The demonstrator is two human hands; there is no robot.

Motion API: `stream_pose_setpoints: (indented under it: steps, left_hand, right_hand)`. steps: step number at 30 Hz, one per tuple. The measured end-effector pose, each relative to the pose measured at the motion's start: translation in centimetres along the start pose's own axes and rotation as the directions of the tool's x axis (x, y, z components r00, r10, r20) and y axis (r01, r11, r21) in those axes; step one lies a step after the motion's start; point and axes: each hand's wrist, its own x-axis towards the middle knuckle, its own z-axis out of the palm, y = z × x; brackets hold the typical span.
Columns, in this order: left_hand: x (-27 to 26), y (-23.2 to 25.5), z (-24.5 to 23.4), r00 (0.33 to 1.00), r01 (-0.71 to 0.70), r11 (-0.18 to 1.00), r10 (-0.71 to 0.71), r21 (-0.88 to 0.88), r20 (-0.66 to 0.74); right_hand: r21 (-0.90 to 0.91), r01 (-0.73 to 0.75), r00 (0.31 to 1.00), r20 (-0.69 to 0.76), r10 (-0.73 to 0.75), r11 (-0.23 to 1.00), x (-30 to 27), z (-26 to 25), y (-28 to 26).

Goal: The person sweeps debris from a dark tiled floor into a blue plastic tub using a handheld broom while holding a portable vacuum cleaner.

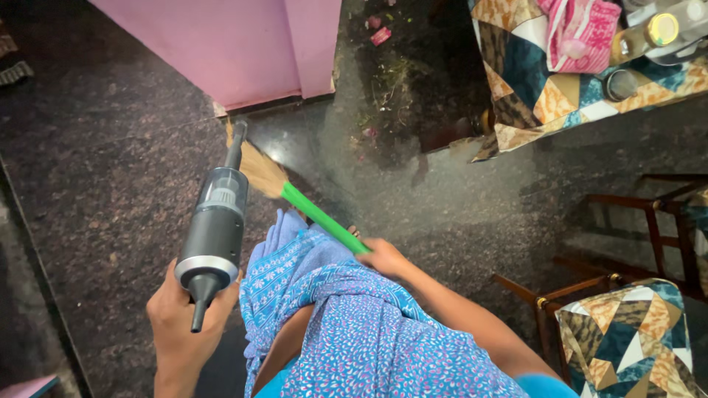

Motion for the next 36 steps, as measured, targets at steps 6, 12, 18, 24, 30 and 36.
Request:
stream_pose_setpoints:
  steps: [6, 12, 18, 24, 30, 36]
  left_hand:
    - [-1.7, -0.6, -1.0, 0.999, -0.012, 0.998, 0.015, 0.06, -0.046]
    - [-1.7, -2.1, -1.5, 0.998, -0.004, 0.998, 0.008, 0.056, -0.068]
    - [-0.5, -2.0, -1.5, 0.997, -0.049, 0.999, 0.05, 0.021, -0.056]
    - [-0.1, -1.2, -0.8, 0.985, -0.172, 0.985, 0.172, 0.024, -0.025]
    - [-1.4, -0.9, -1.6, 0.998, -0.045, 0.997, 0.048, 0.058, -0.048]
    - [-2.2, -1.8, -1.3, 0.996, -0.07, 0.996, 0.073, 0.064, -0.05]
  right_hand:
    - [0.52, -0.454, 0.873, 0.097, 0.478, 0.724, 4.8, 0.3, -5.3]
    - [0.53, -0.516, 0.806, 0.036, 0.59, 0.673, -5.2, -5.6, -10.1]
    - [0.62, -0.535, 0.783, 0.108, 0.613, 0.574, -13.9, -8.6, -18.0]
    - [0.573, -0.432, 0.875, 0.08, 0.477, 0.697, -7.6, -6.5, -17.2]
    - [0.508, -0.369, 0.898, -0.02, 0.439, 0.778, -9.1, -3.4, -14.0]
    - [0.414, -0.279, 0.959, 0.079, 0.272, 0.866, -13.2, -4.5, -15.8]
